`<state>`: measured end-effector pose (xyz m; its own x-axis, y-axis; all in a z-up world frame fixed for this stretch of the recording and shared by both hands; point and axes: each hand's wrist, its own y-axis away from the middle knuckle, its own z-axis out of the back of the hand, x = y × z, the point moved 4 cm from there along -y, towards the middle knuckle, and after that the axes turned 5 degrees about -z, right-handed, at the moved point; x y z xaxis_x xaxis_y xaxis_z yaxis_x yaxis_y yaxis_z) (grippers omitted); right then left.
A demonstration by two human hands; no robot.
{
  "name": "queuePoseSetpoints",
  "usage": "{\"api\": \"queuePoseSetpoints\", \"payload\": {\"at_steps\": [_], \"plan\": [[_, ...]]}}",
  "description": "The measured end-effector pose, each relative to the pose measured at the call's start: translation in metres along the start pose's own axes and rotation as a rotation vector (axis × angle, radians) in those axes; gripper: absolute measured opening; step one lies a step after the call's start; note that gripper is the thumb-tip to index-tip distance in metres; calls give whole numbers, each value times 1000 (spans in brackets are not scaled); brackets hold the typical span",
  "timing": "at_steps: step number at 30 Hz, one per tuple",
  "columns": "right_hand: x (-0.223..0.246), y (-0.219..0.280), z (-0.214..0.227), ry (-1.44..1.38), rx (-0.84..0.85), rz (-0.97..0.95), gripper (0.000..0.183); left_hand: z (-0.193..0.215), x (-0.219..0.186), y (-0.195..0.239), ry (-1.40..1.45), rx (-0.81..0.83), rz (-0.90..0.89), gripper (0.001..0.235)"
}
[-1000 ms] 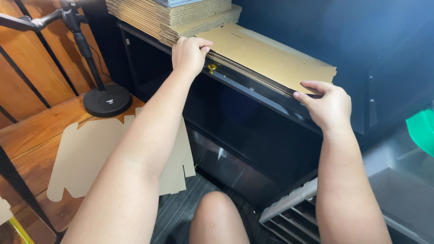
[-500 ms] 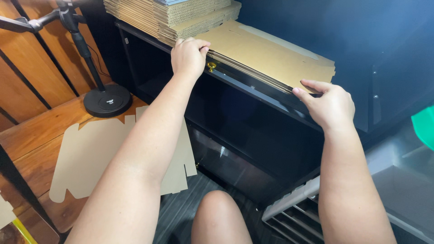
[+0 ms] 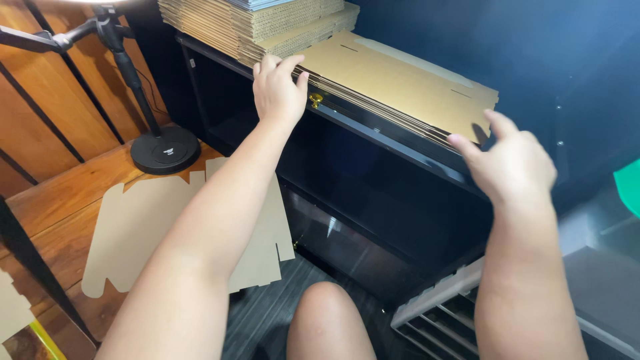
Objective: The person sits on the floor and repeatedly picks up flat cardboard pieces, folds them along pre-cut lines, and places them into a black cabinet. The person handles the cardboard by hand, folding and stacking the pieces inside the cabinet.
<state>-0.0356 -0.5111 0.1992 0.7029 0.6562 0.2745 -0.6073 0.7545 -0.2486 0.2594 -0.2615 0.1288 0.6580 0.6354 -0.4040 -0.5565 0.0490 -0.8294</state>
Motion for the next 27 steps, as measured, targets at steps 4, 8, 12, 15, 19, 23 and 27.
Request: {"api": "queuePoseSetpoints", "payload": {"at_steps": [4, 8, 12, 15, 19, 23, 27], "plan": [[-7, 60, 23, -510, -229, 330, 29, 43, 6, 43, 133, -51, 44, 27], [47, 148, 34, -1409, 751, 1316, 50, 75, 60, 112, 155, -107, 53, 26], [67, 194, 23, -1107, 1295, 1761, 55, 77, 168, 222, 111, -120, 251, 32], [86, 220, 5, -926, 1019, 1497, 56, 109, 222, 296, 58, -140, 451, 33], [94, 252, -9, -652, 663, 1119, 60, 150, 271, 363, 57, -172, 641, 32], [95, 285, -2, -356, 296, 762, 66, 206, 265, 367, -63, -210, 634, 25], [87, 319, 11, -60, -37, 404, 74, 228, 271, 361, -194, -194, 447, 24]]}}
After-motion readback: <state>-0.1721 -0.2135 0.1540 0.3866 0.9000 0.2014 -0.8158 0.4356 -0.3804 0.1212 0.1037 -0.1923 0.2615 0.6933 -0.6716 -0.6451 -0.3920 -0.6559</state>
